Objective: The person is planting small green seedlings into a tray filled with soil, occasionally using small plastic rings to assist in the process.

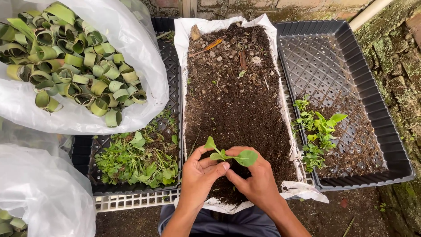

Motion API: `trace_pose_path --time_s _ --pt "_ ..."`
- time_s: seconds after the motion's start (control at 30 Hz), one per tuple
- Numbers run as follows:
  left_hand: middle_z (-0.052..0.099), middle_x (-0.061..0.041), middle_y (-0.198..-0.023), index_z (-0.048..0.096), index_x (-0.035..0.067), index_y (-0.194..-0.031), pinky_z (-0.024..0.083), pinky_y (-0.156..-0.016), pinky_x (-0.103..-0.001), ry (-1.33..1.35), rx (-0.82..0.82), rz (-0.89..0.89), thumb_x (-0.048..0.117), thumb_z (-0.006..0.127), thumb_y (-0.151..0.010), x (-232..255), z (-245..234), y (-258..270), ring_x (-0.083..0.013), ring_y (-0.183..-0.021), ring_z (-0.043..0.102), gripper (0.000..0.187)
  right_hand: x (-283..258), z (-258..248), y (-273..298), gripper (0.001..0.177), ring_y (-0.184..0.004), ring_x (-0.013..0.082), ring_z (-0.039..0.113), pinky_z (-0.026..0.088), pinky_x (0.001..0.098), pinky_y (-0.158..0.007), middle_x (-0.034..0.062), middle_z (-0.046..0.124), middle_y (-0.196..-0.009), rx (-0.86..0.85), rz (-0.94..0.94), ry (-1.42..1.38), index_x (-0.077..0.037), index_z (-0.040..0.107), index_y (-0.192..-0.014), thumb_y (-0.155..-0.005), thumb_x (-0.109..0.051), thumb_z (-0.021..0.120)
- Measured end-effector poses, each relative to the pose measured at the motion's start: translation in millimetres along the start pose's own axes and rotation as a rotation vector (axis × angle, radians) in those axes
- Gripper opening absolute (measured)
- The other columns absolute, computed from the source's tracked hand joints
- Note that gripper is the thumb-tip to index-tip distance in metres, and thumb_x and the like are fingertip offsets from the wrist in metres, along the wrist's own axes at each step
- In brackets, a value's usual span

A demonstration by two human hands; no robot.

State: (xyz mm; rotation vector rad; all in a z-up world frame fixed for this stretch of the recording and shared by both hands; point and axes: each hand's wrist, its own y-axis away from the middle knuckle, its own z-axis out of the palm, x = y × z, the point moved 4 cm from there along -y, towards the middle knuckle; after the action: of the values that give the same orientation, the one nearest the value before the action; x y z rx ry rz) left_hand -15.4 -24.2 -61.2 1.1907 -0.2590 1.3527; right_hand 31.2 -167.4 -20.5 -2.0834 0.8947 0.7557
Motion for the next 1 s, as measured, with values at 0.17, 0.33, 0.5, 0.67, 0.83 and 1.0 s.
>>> trace_pose_path --time_s 0.17,0.33,0.5,0.67,0.83,1.0 --pt "0.079 -0.02 -0.104 0.061 0.004 -0.13 0.063 -0.077 -0.033 -0.076 -0.047 0.025 0.001 0.086 -0.069 3 5 3 -0.0205 -0.083 0.075 0.066 8 7 8 0.03 -0.098 0.0224 0.071 0.056 0.0367 -0.088 0.0069 0.074 -0.106 0.055 0.055 0.087 -0.008 0.07 -0.108 -0.086 -0.026 0.079" --pt "0.08 -0.023 -0.102 0.059 0.004 -0.136 0.062 -0.078 -0.034 -0.004 -0.04 -0.025 -0.005 0.083 -0.073 -2 1 0 -0.0231 -0.084 0.075 0.068 2 3 5 0.039 -0.11 0.0249 0.066 0.053 0.0371 -0.094 0.01 0.07 -0.119 -0.007 0.059 0.035 -0.004 0.065 -0.114 -0.084 -0.022 0.081" --pt "0.075 -0.017 -0.086 0.052 0.006 -0.146 0.063 -0.071 -0.037 -0.007 -0.099 -0.08 0.0 0.085 -0.07 -12 -3 -6 -0.0212 -0.076 0.072 0.083 5 0 4 0.035 -0.106 0.0256 0.066 0.052 0.0388 -0.092 0.0077 0.074 -0.113 -0.06 0.057 -0.097 -0.009 0.072 -0.119 -0.089 -0.028 0.075" --pt "0.071 -0.013 -0.077 0.05 0.007 -0.148 0.065 -0.07 -0.041 0.033 -0.12 -0.085 -0.002 0.083 -0.074 -18 -3 -7 -0.0209 -0.073 0.072 0.081 9 3 9 0.036 -0.098 0.0235 0.067 0.054 0.0355 -0.086 0.0062 0.074 -0.103 0.02 0.051 -0.03 -0.009 0.074 -0.115 -0.083 -0.023 0.082" --pt "0.069 -0.013 -0.072 0.052 0.006 -0.148 0.063 -0.072 -0.041 0.015 -0.106 -0.098 -0.002 0.082 -0.075 -21 -7 -10 -0.0229 -0.077 0.073 0.079 7 3 9 0.035 -0.097 0.0252 0.067 0.053 0.0405 -0.083 0.0072 0.076 -0.106 0.01 0.043 -0.049 -0.008 0.075 -0.113 -0.089 -0.034 0.077" --pt "0.076 -0.023 -0.085 0.054 0.008 -0.151 0.057 -0.075 -0.043 -0.045 -0.007 -0.238 -0.008 0.075 -0.082 -6 3 -3 -0.0296 -0.081 0.072 0.074 3 -3 4 0.037 -0.092 0.0257 0.067 0.051 0.0403 -0.082 0.0078 0.075 -0.1 0.044 0.014 -0.119 -0.006 0.075 -0.11 -0.091 -0.038 0.075"
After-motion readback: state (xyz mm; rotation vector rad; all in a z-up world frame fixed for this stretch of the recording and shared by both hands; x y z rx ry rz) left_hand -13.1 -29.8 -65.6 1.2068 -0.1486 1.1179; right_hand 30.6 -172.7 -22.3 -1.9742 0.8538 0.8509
